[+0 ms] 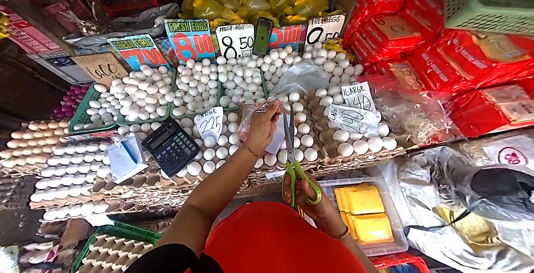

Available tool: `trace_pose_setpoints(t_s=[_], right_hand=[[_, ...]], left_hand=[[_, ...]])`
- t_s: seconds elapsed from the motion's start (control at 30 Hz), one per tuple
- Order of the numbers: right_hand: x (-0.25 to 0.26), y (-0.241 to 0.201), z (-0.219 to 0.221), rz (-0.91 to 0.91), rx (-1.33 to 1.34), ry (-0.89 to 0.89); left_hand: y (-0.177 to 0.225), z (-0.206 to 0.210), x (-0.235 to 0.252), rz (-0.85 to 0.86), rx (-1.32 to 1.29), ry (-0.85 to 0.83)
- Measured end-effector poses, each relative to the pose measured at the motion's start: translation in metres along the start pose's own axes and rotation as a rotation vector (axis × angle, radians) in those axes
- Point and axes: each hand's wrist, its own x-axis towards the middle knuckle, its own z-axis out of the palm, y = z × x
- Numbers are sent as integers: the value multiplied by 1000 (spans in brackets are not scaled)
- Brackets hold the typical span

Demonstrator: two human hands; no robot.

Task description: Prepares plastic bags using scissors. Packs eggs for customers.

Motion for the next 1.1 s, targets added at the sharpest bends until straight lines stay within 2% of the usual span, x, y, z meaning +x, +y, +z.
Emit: trace_pose_setpoints(t_s=[0.2, 0.6, 1.1], right_hand=[[-1, 0, -3, -7, -25, -48], [-1, -5, -2, -35, -29, -108], [1, -1, 0, -44, -7, -115]], left_hand=[[5, 3, -6, 50, 73, -8], [8, 3, -6, 125, 42, -24], [11, 3, -15, 135, 68, -51]])
